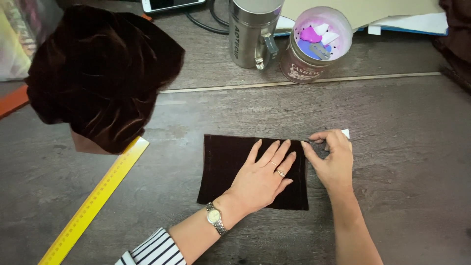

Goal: The person folds a piece of dark brown velvet fabric on a wooden table, then uses a pair of scissors to trim the edges. A yellow ruler is used to measure the fabric before cutting.

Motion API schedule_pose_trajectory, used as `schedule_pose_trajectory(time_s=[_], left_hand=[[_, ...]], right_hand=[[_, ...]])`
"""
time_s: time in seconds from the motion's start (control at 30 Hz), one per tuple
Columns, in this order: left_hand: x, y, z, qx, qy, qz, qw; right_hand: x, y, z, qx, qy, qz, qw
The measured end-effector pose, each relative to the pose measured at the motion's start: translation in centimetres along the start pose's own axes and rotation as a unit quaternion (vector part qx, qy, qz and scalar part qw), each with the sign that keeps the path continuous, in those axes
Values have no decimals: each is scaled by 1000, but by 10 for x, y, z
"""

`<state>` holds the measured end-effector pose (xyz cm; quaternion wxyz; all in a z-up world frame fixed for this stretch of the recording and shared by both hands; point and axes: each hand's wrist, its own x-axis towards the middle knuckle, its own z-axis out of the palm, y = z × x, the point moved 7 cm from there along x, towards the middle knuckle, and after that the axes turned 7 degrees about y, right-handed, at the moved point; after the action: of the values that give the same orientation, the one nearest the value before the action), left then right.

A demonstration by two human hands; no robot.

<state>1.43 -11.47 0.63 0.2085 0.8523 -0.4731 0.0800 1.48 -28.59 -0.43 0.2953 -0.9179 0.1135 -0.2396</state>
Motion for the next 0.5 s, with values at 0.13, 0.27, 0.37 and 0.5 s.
schedule_pose_trajectory(time_s=[0.13, 0.27, 0.37, 0.5], left_hand=[[-6, -2, -14, -16, -8, -17, 1000], [-21, -15, -24, -11, -13, -28, 999], [-33, -27, -27, 0, -15, -34, 999], [-43, -43, -38, 13, -11, -46, 999]], right_hand=[[-1, 3, 1, 1, 0, -2, 1000], [-3, 7, 3, 3, -1, -10, 1000], [-3, 7, 2, -2, -2, -13, 1000], [-4, 8, 3, 0, -4, -12, 1000]])
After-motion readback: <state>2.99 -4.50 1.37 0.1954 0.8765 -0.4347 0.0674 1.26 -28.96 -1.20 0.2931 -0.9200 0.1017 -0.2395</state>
